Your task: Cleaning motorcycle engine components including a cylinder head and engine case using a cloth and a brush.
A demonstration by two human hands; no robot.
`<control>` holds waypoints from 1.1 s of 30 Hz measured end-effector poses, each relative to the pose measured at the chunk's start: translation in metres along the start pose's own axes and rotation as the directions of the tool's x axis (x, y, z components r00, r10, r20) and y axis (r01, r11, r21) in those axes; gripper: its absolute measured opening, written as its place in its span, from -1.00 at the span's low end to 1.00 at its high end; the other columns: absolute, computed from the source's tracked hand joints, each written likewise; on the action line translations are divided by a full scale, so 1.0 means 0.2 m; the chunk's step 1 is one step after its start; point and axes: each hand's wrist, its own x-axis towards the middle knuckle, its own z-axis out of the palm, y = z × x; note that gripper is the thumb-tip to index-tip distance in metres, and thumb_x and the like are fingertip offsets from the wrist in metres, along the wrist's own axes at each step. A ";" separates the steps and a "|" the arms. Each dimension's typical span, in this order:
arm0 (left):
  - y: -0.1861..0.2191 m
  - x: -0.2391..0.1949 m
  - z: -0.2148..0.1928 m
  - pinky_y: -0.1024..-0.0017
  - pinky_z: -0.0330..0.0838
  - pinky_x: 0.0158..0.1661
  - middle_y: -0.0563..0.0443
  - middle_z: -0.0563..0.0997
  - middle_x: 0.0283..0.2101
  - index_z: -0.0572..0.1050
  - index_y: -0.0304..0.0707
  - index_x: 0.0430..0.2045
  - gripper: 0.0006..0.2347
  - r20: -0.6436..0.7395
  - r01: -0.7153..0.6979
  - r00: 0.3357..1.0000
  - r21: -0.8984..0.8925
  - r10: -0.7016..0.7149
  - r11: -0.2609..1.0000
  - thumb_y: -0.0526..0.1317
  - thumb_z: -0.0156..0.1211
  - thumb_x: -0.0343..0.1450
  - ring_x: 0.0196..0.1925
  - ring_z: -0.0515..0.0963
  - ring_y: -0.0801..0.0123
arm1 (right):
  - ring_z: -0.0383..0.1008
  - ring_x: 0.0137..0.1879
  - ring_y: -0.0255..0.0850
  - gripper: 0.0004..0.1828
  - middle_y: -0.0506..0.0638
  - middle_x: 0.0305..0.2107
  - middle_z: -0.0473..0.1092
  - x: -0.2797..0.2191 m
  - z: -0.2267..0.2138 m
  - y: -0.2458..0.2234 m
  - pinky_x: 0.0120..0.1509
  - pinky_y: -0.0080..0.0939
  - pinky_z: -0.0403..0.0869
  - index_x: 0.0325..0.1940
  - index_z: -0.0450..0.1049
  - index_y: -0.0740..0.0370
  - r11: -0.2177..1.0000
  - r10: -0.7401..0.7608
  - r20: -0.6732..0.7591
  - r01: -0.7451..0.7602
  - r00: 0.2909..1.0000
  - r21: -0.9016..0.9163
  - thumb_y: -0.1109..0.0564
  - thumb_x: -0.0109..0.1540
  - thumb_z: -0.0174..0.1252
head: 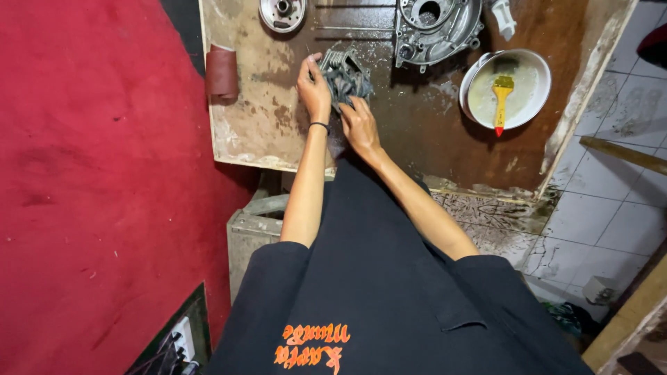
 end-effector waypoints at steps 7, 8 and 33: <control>0.00 0.00 -0.01 0.30 0.47 -0.02 -0.16 0.73 -0.19 0.60 -0.34 -0.14 -0.69 0.058 0.025 0.998 -0.055 -0.022 0.998 -0.11 -0.10 0.61 -0.14 0.64 0.16 | 0.47 0.11 0.25 -0.62 0.33 -0.07 0.48 0.18 0.04 0.03 0.24 0.11 0.44 0.02 0.62 0.15 0.987 0.148 -0.117 -0.139 0.982 0.078 0.35 0.14 0.24; 0.01 0.01 -0.01 0.30 0.48 -0.04 -0.15 0.72 -0.20 0.59 -0.34 -0.14 -0.69 0.064 0.037 0.997 -0.053 -0.033 0.998 -0.11 -0.11 0.61 -0.17 0.63 0.16 | 0.47 0.12 0.25 -0.63 0.31 -0.07 0.49 0.22 0.06 0.03 0.26 0.12 0.44 0.02 0.61 0.14 0.972 0.225 -0.165 -0.210 0.960 0.106 0.35 0.15 0.23; -0.01 0.00 -0.01 0.30 0.44 -0.02 -0.13 0.70 -0.16 0.56 -0.34 -0.16 -0.68 0.053 -0.012 0.998 -0.061 0.016 0.998 -0.10 -0.14 0.61 -0.13 0.63 0.21 | 0.54 0.04 0.15 -0.75 0.23 -0.11 0.50 0.19 0.12 -0.02 0.18 0.02 0.47 0.03 0.55 0.24 0.916 0.370 -0.248 -0.305 0.895 0.262 0.19 0.26 0.22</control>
